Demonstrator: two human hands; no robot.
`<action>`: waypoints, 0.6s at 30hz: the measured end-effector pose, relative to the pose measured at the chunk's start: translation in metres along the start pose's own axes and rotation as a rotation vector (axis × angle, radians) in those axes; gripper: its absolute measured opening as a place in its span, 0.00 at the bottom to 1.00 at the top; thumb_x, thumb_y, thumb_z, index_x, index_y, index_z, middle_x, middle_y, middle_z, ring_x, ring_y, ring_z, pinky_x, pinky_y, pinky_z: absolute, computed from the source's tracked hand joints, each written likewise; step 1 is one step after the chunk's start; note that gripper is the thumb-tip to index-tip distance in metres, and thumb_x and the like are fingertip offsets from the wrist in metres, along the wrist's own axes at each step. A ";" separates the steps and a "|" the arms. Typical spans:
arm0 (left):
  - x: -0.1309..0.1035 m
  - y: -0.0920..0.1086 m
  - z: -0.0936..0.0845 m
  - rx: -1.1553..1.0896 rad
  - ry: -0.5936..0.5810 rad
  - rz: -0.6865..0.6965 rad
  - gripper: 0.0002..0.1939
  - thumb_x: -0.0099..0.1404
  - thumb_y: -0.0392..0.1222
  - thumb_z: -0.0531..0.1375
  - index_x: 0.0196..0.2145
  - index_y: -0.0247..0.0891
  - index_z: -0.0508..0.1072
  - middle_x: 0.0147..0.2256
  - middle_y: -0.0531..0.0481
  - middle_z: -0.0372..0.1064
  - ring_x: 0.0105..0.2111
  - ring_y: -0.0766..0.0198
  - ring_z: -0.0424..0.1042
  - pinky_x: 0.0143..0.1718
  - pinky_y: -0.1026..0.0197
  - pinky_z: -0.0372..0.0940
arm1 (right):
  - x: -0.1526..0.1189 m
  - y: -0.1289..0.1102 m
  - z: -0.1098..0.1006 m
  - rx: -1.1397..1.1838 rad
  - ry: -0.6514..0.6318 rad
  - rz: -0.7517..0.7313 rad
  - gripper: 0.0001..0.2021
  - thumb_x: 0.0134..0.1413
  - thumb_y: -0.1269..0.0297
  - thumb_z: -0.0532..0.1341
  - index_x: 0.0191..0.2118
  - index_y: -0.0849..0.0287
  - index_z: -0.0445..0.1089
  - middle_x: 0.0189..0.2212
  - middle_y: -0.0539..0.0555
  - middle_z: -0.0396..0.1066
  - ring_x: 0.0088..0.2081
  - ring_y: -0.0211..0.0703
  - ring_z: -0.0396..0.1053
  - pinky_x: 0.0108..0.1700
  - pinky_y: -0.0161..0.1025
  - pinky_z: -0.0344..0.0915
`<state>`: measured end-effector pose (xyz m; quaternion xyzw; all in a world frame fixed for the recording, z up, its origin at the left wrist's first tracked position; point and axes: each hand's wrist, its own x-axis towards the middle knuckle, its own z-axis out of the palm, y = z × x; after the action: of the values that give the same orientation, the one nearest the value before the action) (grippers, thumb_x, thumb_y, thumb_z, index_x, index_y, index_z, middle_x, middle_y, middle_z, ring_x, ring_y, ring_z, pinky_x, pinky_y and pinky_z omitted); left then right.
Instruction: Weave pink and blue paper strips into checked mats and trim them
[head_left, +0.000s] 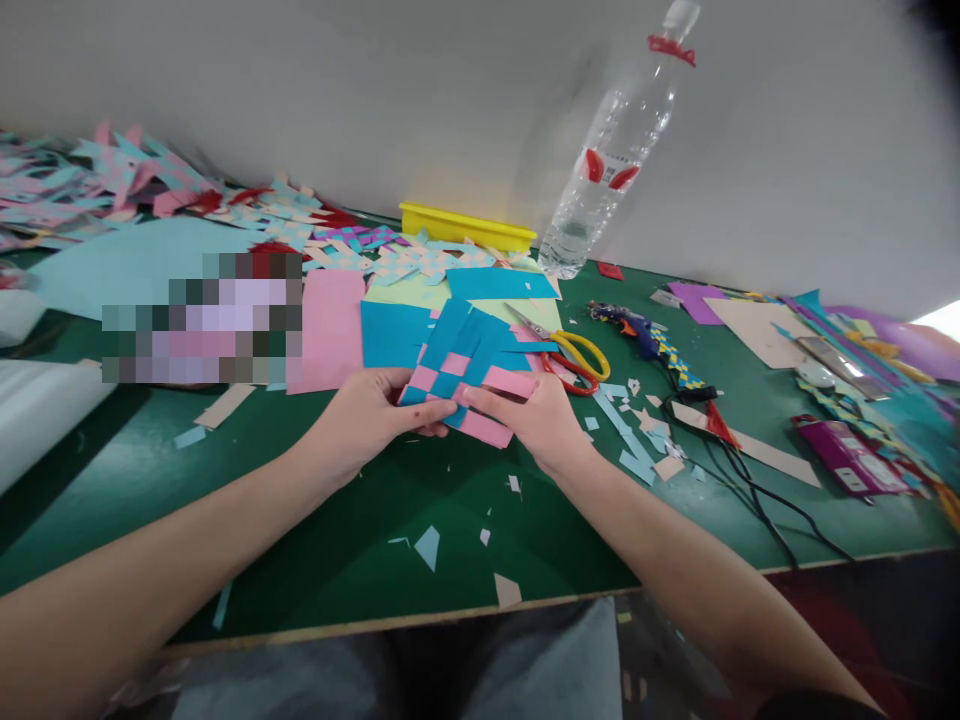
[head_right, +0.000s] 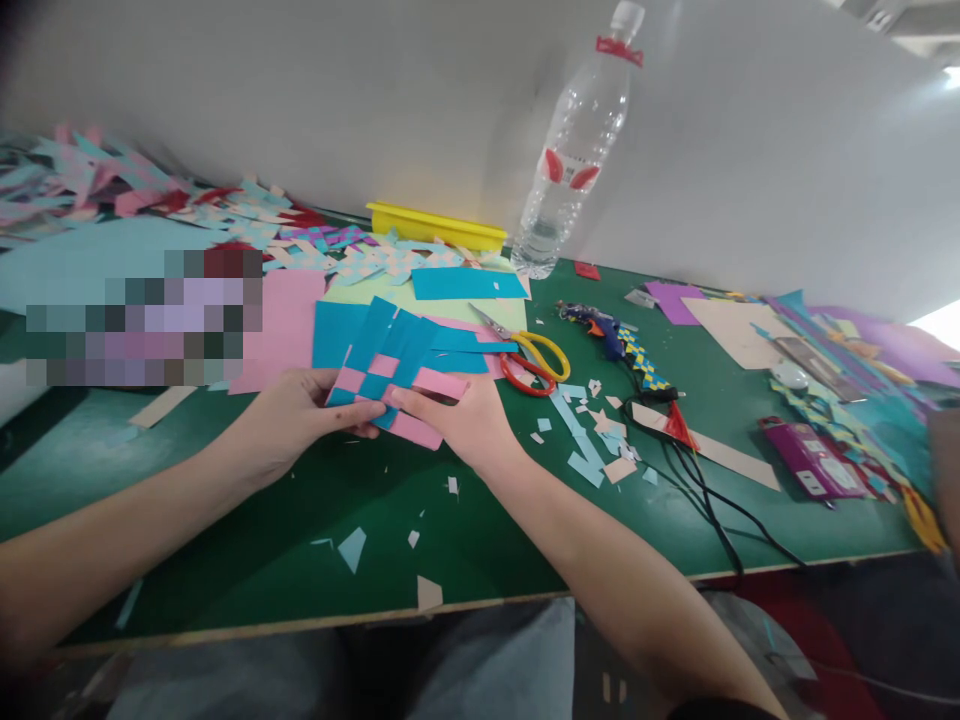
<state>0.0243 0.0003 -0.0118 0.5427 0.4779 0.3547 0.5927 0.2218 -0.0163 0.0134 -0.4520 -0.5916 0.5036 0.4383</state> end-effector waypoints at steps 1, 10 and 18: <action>0.000 -0.001 0.000 -0.011 0.004 -0.001 0.17 0.51 0.49 0.71 0.34 0.36 0.77 0.31 0.49 0.78 0.28 0.63 0.77 0.32 0.64 0.73 | 0.001 0.002 0.000 0.014 -0.007 -0.001 0.09 0.47 0.58 0.69 0.31 0.57 0.75 0.36 0.52 0.78 0.39 0.45 0.75 0.42 0.42 0.72; 0.000 0.004 0.007 -0.098 -0.062 -0.116 0.18 0.50 0.53 0.71 0.29 0.34 0.79 0.28 0.44 0.78 0.25 0.61 0.76 0.32 0.60 0.74 | 0.002 0.014 0.007 -0.014 0.201 -0.090 0.11 0.44 0.55 0.70 0.27 0.57 0.74 0.27 0.51 0.75 0.31 0.43 0.73 0.35 0.41 0.71; -0.001 0.001 0.003 0.000 -0.102 -0.028 0.16 0.54 0.53 0.68 0.24 0.35 0.78 0.21 0.48 0.74 0.17 0.67 0.69 0.22 0.65 0.67 | -0.007 0.006 0.016 -0.130 0.248 -0.109 0.14 0.46 0.52 0.68 0.23 0.58 0.73 0.23 0.50 0.73 0.27 0.41 0.70 0.29 0.39 0.68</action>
<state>0.0273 -0.0017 -0.0104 0.5532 0.4545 0.3181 0.6215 0.2078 -0.0257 0.0048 -0.5055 -0.5879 0.3797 0.5046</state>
